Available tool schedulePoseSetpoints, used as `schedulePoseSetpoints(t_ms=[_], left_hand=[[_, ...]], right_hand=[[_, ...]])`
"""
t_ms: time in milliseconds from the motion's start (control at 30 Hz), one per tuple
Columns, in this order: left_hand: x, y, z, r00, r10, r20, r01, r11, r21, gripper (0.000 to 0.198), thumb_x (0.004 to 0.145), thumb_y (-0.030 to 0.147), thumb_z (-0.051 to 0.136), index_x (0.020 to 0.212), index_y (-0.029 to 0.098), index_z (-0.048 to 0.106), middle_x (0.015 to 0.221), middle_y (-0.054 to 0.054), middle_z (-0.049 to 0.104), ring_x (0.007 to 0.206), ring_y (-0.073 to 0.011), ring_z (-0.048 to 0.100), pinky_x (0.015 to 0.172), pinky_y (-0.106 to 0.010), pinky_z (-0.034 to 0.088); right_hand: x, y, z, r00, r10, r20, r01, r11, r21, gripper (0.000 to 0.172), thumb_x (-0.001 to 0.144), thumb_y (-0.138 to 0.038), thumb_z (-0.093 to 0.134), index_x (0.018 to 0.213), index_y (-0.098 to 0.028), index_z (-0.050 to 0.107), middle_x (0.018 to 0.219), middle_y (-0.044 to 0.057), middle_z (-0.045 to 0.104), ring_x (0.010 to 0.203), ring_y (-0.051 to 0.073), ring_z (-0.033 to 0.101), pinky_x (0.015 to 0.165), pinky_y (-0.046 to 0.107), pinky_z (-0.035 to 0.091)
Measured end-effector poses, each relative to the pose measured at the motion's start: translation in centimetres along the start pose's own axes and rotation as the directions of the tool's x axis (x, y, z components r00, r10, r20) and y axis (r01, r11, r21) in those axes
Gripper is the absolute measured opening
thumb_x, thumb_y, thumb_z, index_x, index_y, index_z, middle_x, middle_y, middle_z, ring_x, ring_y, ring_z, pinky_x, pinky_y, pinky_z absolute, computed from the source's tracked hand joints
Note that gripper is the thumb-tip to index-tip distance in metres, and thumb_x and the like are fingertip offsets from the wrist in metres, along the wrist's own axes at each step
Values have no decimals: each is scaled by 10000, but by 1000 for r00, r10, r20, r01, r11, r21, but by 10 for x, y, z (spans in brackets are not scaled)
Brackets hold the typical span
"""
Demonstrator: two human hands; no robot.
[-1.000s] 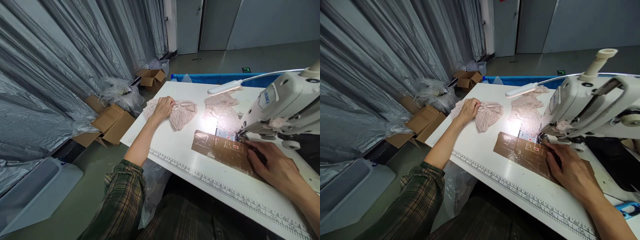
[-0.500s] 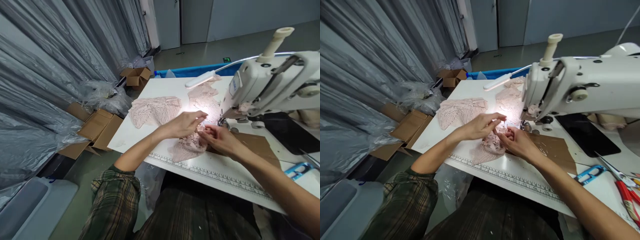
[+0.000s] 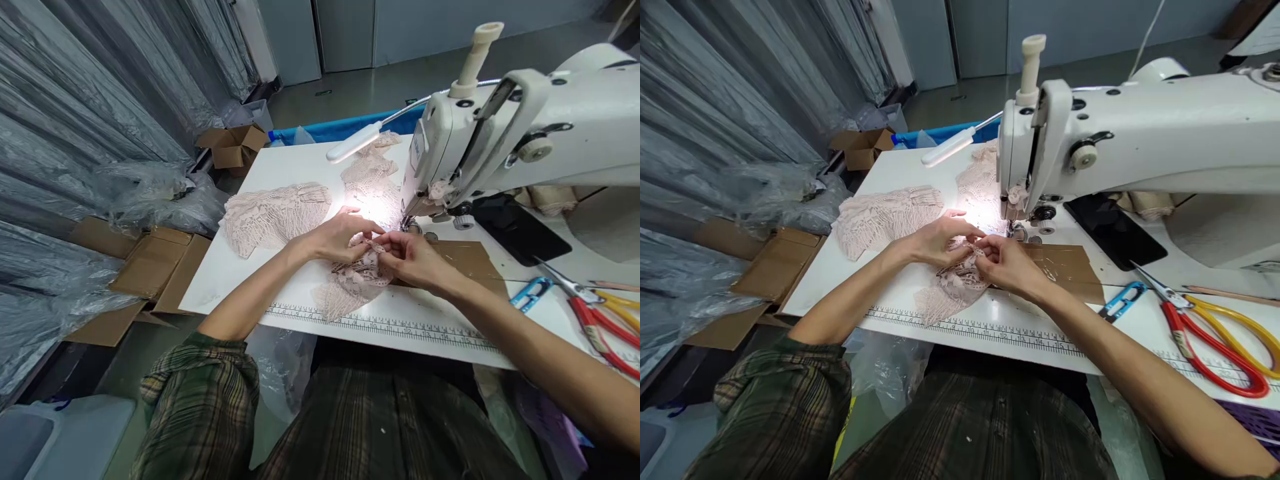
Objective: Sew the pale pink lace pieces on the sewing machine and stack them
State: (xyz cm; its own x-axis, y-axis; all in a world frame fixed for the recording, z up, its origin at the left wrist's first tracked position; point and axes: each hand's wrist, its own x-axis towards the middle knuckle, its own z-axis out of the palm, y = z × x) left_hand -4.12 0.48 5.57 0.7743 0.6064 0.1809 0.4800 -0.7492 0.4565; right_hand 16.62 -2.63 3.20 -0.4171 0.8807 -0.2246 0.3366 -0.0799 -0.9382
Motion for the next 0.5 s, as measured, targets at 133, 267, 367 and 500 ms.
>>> schedulePoseSetpoints(t_ms=[133, 267, 367, 500], left_hand=[[-10, 35, -1, 980, 27, -199, -18, 999, 45, 164, 1004, 218, 508, 1069, 132, 632, 607, 49, 594, 481, -81, 488, 493, -215, 367], [-27, 79, -10, 966, 72, -248, -42, 991, 127, 205, 1032, 225, 534, 839, 168, 574, 556, 79, 494, 423, -56, 385, 437, -223, 243], [-41, 106, -25, 979, 30, -202, -15, 997, 74, 157, 1035, 217, 557, 887, 175, 588, 627, 57, 569, 491, -66, 472, 471, -215, 323], [-53, 130, -43, 969, -44, -244, 16, 993, -114, 207, 1040, 261, 553, 852, 188, 598, 858, -53, 676, 814, -148, 643, 682, -258, 511]], right_hand=[[-21, 0, -7, 988, -153, -37, 154, 988, 4, 191, 908, -314, 566, 1027, -188, 645, 746, 2, 595, 578, 116, 480, 524, 267, 376], [-43, 0, 1, 771, -635, -48, 605, 754, -256, 204, 864, -139, 551, 1044, -196, 627, 909, 39, 630, 814, 161, 576, 743, 326, 490], [-56, 4, 5, 653, -757, -31, 702, 620, -351, 451, 760, 8, 465, 1120, -199, 641, 995, 60, 575, 929, 171, 568, 809, 334, 506], [-75, 10, -2, 709, -704, 46, 686, 673, -275, 658, 677, 52, 429, 1197, -259, 684, 1185, 85, 521, 1096, 184, 563, 910, 364, 517]])
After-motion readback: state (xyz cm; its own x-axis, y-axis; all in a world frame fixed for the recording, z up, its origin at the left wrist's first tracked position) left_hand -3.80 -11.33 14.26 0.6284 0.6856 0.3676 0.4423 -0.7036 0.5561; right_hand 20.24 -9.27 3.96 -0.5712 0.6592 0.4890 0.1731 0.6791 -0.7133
